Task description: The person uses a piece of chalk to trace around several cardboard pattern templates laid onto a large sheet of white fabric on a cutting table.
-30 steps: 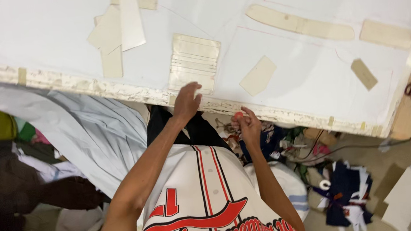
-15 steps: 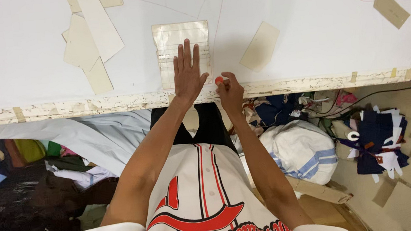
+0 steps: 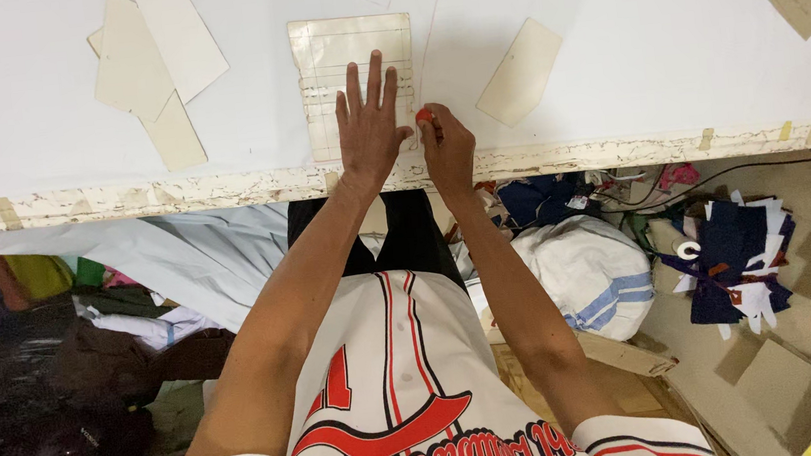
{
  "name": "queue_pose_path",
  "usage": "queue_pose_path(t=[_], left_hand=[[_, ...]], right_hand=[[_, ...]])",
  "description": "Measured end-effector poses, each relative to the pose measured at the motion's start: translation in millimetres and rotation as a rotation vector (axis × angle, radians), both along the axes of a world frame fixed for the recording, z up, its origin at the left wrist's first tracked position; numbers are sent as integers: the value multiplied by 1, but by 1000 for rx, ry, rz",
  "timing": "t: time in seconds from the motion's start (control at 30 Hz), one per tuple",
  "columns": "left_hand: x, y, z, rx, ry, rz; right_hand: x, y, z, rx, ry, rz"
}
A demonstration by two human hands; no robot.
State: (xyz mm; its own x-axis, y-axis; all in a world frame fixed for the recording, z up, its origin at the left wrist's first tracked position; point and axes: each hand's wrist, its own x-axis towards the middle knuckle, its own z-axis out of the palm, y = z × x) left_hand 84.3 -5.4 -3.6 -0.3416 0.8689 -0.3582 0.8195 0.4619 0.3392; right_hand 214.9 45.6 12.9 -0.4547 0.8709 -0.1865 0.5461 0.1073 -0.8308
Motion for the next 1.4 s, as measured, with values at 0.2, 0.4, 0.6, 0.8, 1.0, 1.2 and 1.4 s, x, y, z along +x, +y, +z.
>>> queue_pose_path(t=[0.2, 0.4, 0.6, 0.8, 1.0, 1.2, 1.4], left_hand=[[2, -9, -9, 123, 89, -81], [2, -5, -14, 59, 103, -122], [0, -5, -14, 49, 135, -154], [0, -3, -20, 49, 166, -166], [-1, -5, -22, 39, 151, -163], [-3, -1, -22, 8, 150, -178], [-5, 2, -23, -3, 171, -199]], right_hand=[[0, -2, -5, 82, 7, 25], [-1, -1, -11, 96, -10, 38], [-9, 5, -15, 131, 14, 24], [-19, 14, -18, 160, 14, 13], [-23, 21, -20, 166, 22, 11], [-27, 26, -22, 176, 27, 14], [-33, 35, -22, 162, 13, 14]])
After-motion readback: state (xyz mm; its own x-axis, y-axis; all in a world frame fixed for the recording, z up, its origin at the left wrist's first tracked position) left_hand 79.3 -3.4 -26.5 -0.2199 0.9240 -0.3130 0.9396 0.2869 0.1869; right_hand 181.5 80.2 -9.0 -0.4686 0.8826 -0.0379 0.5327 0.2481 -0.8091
